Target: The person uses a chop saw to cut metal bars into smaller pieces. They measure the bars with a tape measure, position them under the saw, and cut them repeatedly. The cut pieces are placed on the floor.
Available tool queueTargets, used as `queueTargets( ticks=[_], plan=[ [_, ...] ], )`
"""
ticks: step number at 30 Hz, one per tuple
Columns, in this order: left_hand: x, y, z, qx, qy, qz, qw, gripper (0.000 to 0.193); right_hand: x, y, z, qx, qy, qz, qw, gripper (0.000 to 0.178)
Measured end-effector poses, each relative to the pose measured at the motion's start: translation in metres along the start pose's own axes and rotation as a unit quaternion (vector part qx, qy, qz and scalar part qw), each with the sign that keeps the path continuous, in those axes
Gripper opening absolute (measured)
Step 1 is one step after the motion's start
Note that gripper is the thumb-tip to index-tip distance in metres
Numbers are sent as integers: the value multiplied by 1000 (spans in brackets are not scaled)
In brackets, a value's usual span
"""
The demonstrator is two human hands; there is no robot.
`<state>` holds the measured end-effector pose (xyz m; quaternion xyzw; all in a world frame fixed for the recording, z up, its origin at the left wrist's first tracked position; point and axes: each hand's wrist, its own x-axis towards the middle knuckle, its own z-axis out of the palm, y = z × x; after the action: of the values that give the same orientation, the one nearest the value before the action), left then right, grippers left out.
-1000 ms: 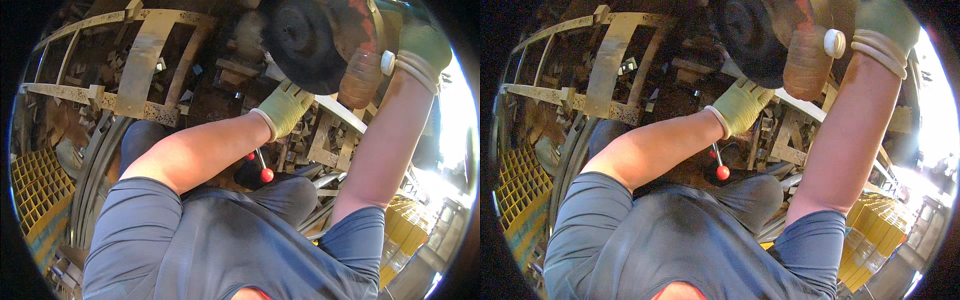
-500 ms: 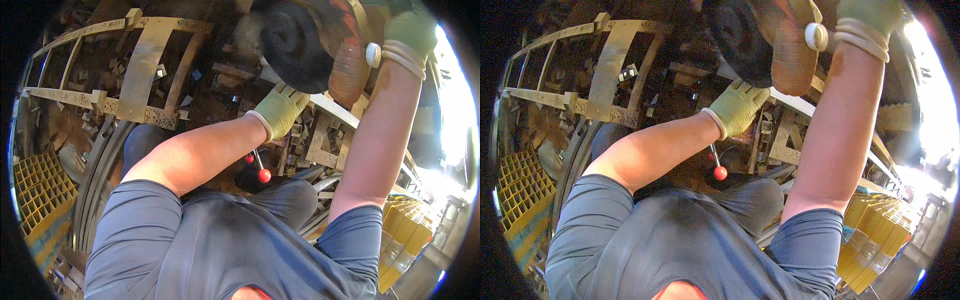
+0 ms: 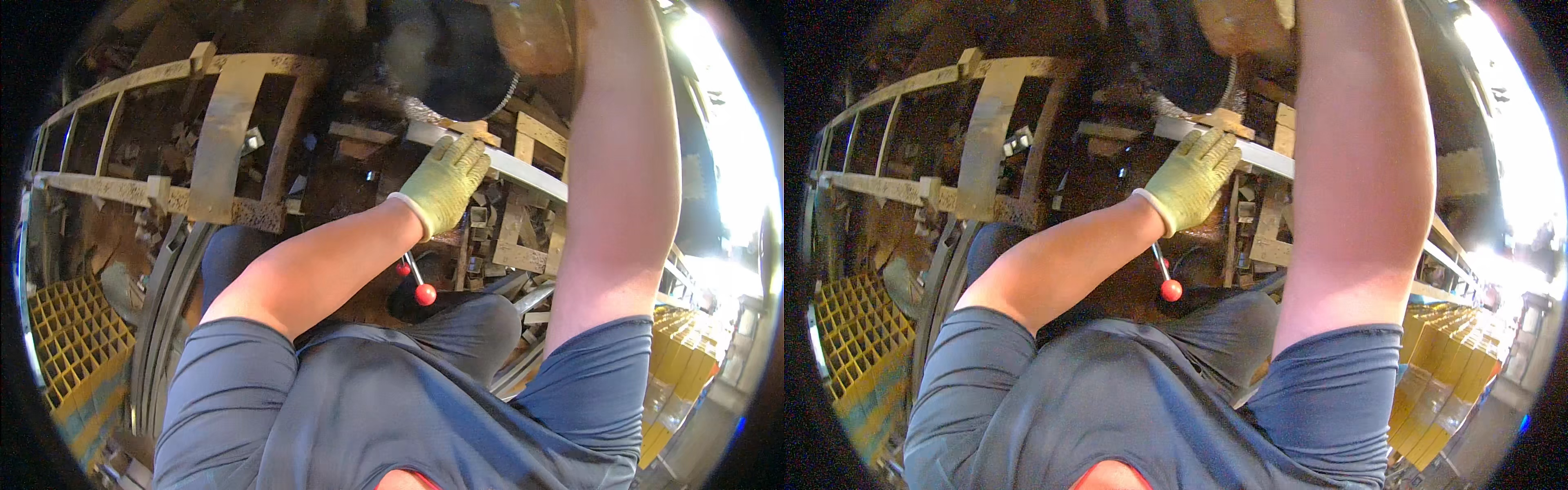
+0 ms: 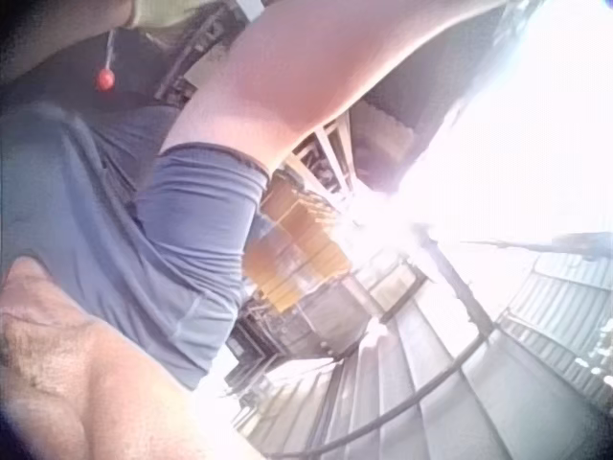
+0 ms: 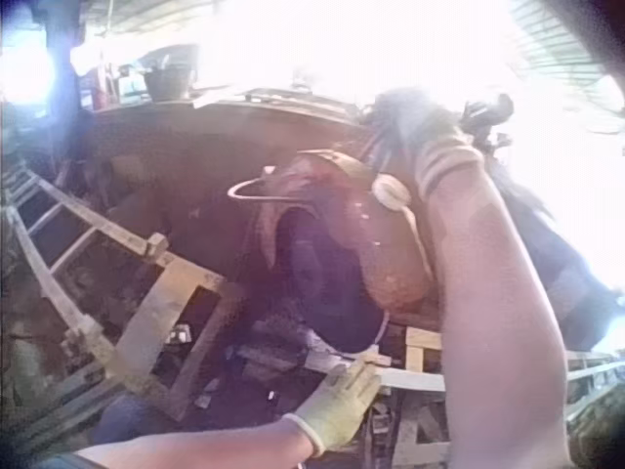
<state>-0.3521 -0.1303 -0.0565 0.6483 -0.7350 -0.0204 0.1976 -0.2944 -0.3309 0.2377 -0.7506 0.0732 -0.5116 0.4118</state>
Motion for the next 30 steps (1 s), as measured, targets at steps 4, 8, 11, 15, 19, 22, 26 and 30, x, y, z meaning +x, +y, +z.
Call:
queueTargets(
  ticks=[4,8,11,15,19,22,26,30],
  plan=[
    [0,-5,1,-2,21,15,1000,71,5,9,8,-30,-6,3,1000,31],
    [11,0,-5,-24,7,32,999,72,6,26,-12,-89,13,-1,996,34],
    [11,4,2,-30,5,28,999,74,-18,35,-42,-178,50,-23,983,36],
    [6,-5,0,-48,-2,-12,999,77,-128,62,-81,-277,76,26,958,39],
    [9,4,-10,-52,4,11,999,74,-280,60,-157,-160,-69,307,936,48],
    [8,0,-1,-30,-13,8,999,76,-313,42,-162,-319,-230,243,887,55],
    [4,1,-1,26,-10,16,999,75,-305,55,-154,-439,-323,243,802,67],
    [3,-1,1,26,7,26,999,71,-310,90,-157,-456,-346,236,785,68]
  ],
)
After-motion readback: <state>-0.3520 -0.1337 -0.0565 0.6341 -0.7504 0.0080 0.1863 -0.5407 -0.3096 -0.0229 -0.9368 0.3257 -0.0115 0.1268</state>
